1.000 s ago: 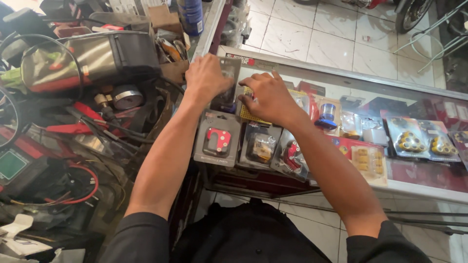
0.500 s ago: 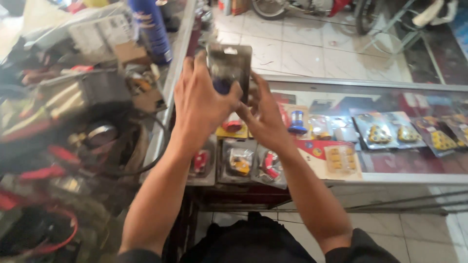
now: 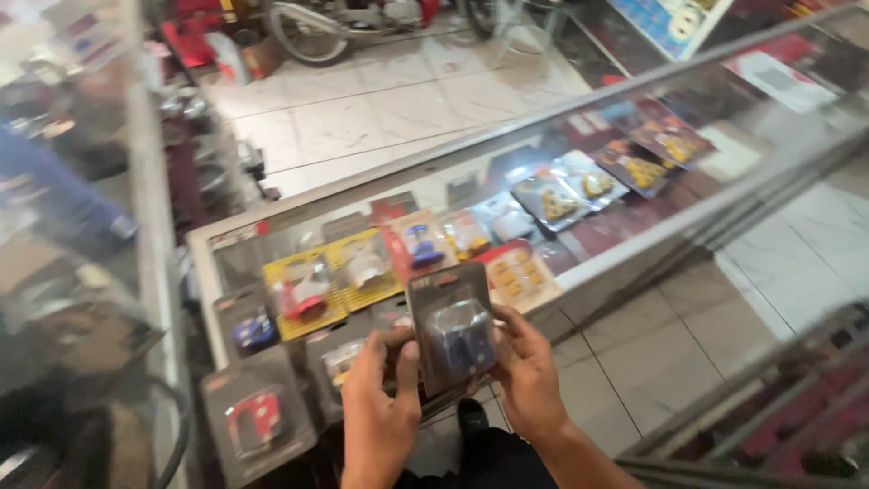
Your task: The person picks up packaged small items, such as fidget spinners and tools, from a glass display counter and places them onto a wall-mounted wire rack. The person repeatedly moves between the counter and the wall, handling items one by one to arrange them on the display hooks.
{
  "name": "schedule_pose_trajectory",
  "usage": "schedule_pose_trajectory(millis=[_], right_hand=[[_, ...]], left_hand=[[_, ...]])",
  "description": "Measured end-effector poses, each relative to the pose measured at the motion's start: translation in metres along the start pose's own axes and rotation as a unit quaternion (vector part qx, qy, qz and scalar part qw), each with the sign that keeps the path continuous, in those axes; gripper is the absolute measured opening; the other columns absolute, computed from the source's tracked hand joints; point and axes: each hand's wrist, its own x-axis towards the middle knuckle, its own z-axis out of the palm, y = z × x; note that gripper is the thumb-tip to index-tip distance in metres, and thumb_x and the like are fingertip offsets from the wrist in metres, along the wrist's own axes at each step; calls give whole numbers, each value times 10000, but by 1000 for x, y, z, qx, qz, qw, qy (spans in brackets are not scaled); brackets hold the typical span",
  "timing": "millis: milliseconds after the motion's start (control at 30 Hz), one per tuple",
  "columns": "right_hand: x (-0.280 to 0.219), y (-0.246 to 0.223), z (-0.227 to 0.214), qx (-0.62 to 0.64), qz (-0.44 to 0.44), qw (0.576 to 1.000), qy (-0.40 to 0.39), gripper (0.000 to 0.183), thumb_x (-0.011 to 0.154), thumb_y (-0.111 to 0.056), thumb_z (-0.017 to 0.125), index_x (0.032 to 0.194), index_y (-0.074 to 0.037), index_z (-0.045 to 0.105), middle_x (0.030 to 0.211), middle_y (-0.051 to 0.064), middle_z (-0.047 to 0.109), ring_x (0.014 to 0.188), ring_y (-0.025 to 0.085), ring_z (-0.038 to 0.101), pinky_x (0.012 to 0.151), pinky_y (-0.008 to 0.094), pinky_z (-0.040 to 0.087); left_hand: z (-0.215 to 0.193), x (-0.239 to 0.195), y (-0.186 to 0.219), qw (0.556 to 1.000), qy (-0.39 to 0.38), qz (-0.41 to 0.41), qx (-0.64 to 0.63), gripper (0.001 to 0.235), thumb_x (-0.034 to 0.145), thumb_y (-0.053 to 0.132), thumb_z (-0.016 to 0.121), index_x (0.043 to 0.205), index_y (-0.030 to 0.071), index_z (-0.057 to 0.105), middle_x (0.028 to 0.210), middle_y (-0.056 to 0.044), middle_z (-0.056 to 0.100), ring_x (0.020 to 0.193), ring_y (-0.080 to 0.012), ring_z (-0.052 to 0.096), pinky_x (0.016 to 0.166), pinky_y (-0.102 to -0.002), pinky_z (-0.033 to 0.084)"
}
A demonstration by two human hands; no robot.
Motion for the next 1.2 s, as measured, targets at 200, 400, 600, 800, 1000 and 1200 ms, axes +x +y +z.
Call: schedule_pose_trajectory(millis=[200, 400, 600, 800, 1000, 1200], right_hand=[[-21, -19, -58, -5, -45, 999, 26, 384, 1030, -218, 548, 1330, 23, 546, 1021, 108, 712, 768, 175, 698, 590, 359, 594], [-31, -61, -142, -67, -113, 988, 76, 340, 1049, -222, 579, 1251, 48, 621, 1083, 76, 703, 931, 124, 655, 805, 286, 525], [-48, -130, -237, -110, -145, 972, 151, 288, 1018, -226, 600, 1159, 14, 673, 934, 41, 698, 789, 118, 627, 695, 289, 511], [-87, -172, -329, -177, -163, 917, 318, 224, 1009, -221, 625, 944, -16, 692, 730, 0, 615, 646, 101, 554, 578, 261, 423], [-143, -183, -393, -159, -228, 852, 443, 201, 1012, -210, 649, 890, -51, 665, 743, -31, 591, 645, 58, 511, 571, 232, 384], [-162, -202, -425, -80, -244, 769, 585, 173, 1007, -214, 617, 908, -75, 644, 738, -26, 621, 611, 66, 524, 546, 231, 380]], left_hand=[[70, -12, -16, 995, -75, 59, -11, 161, 1011, 118, 547, 1062, 14, 658, 829, -106, 719, 724, -196, 684, 694, -332, 548], [166, -14, -5, 982, -163, 93, -38, 170, 1032, 117, 529, 960, -7, 620, 767, -112, 651, 681, -197, 603, 679, -338, 541], [286, -7, 12, 919, -334, -72, -198, 236, 1042, 161, 486, 920, -3, 605, 721, -25, 615, 666, -84, 601, 614, -272, 561], [406, -27, 20, 903, -409, 41, -124, 301, 1076, 165, 521, 862, -36, 587, 695, -41, 549, 645, -88, 485, 562, -291, 444], [505, -61, 24, 844, -521, 25, -128, 310, 1060, 220, 507, 931, -35, 628, 687, -57, 603, 645, -99, 511, 569, -307, 457], [593, -78, 43, 742, -659, 54, -114, 304, 1067, 242, 471, 1019, -31, 595, 738, -78, 603, 707, -114, 538, 634, -323, 489]])
